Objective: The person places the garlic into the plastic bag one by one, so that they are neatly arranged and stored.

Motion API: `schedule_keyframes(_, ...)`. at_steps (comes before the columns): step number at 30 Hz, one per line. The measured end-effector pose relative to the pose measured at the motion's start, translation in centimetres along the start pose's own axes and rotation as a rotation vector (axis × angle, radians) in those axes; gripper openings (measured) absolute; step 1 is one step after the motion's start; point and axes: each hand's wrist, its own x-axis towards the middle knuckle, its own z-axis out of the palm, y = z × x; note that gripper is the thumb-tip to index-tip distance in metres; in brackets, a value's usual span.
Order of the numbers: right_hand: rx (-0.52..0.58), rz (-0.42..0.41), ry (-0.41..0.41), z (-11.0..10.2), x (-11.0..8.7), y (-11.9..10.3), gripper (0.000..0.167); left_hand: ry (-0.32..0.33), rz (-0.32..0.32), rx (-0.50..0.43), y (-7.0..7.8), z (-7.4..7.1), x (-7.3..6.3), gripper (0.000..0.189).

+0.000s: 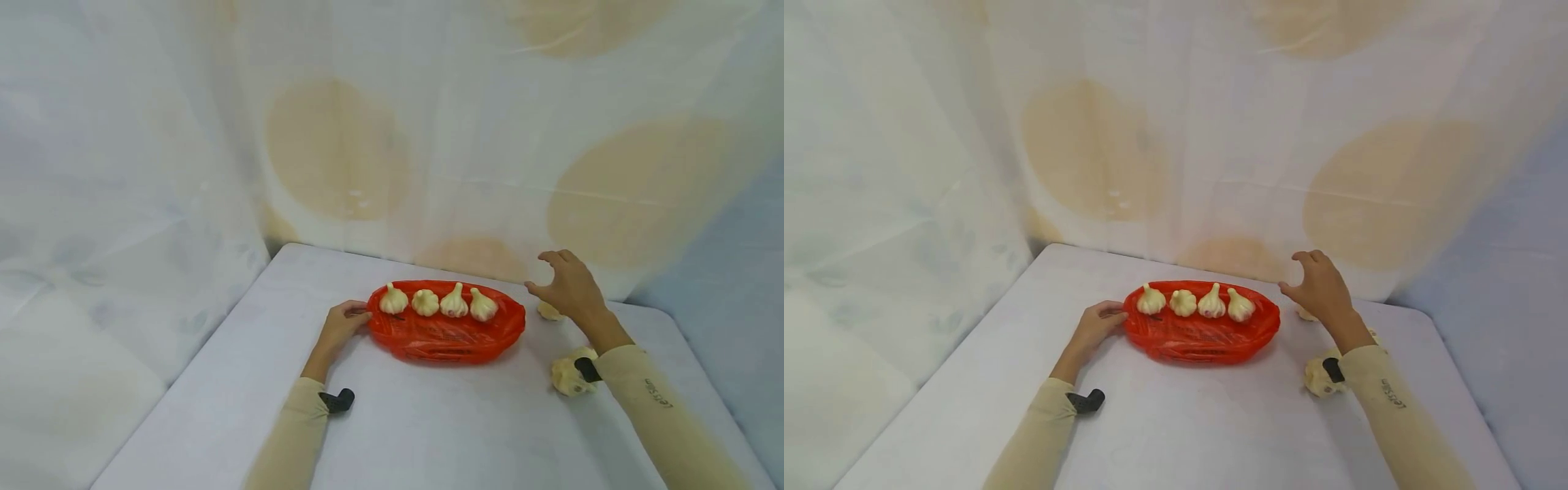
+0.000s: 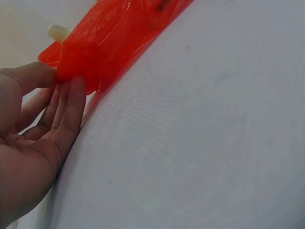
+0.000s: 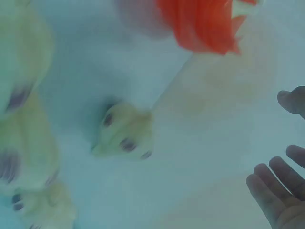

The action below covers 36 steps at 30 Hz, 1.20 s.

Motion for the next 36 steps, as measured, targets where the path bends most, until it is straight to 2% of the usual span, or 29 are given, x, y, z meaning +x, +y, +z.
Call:
schedule_keyframes(10,-0.01,0.166,-0.055,-1.1,-1.7,5.2,0.059,0.013,-0.027,0.025,0.0,-0.3,-0.1,0.026)
schedule_keyframes(16,-0.037,0.235,-0.097,-1.3,-2.8,7.7,0.066,0.011,-0.019,0.027,0.2,-0.4,-0.1,0.026)
schedule_keyframes(23,-0.081,0.442,-0.176,-1.4,-4.5,9.5,0.072,0.01,-0.03,0.064,0.1,-0.4,0.0,0.027)
schedule_keyframes(27,-0.111,0.53,-0.212,-1.4,-5.0,10.5,0.073,0.014,-0.025,0.064,-0.1,-0.4,0.1,0.027)
schedule_keyframes(31,-0.129,0.582,-0.307,-1.3,-5.6,11.6,0.081,0.001,-0.034,0.056,-0.3,-0.2,0.0,0.028)
schedule_keyframes(36,-0.103,0.59,-0.386,-1.0,-6.6,12.3,0.092,0.001,-0.042,0.047,-0.5,-0.2,-0.2,0.028)
